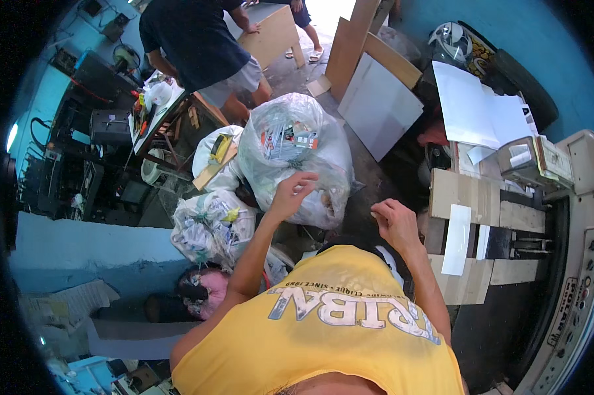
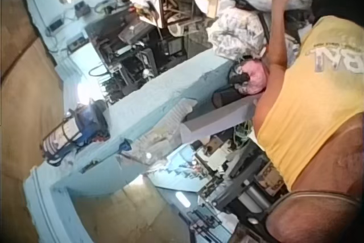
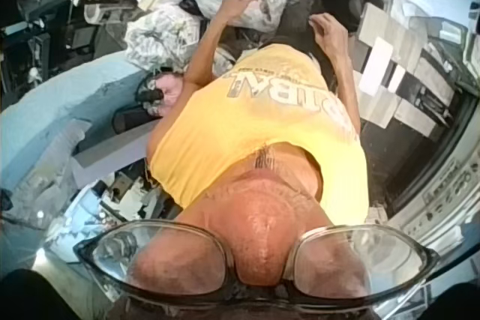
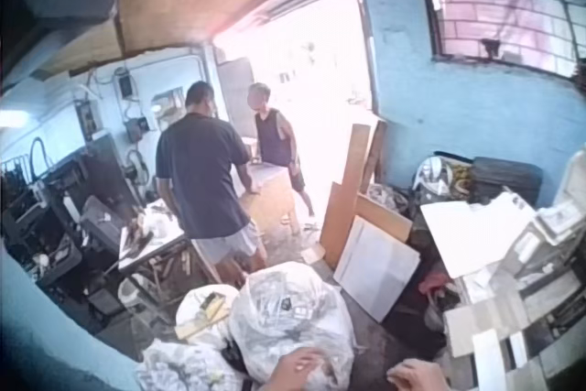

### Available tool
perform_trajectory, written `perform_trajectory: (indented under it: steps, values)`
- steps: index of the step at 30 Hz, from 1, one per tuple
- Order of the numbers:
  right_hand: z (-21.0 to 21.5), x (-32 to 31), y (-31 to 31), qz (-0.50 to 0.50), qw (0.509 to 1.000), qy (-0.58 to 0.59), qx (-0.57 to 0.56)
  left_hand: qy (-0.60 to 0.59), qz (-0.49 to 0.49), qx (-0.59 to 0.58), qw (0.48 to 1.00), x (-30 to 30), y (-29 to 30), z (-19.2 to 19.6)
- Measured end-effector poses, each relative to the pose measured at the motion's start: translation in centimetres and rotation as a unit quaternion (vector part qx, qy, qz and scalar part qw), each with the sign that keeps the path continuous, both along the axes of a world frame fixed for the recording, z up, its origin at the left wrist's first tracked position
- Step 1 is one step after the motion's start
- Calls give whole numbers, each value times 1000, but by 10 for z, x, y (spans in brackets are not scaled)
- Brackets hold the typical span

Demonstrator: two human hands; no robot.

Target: The person fits wooden boards and a grey sheet onto a wooden stand with others. They then measure and mark the sheet, align a long metal ruler, and hold down the sheet and ruler while cutting it with a utility knife.

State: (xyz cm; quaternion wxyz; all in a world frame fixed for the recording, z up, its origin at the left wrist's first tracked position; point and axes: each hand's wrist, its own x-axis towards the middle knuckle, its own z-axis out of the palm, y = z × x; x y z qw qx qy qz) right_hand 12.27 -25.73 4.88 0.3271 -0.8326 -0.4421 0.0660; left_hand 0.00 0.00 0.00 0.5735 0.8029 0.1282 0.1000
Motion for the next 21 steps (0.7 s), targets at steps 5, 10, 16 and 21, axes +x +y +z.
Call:
perform_trajectory:
  steps: [5,10,16,21]
  values:
    - [-13,30,41,86,996,2,12,-13,130,-125,984,-4,21,-11]
    - [-45,81,73,146,987,49,-32,3,256,-165,953,4,32,-7]
    - [-66,192,128,214,973,81,-14,-5,399,-155,904,56,34,16]
    - [-75,269,164,160,979,128,-9,24,420,-136,897,104,27,44]
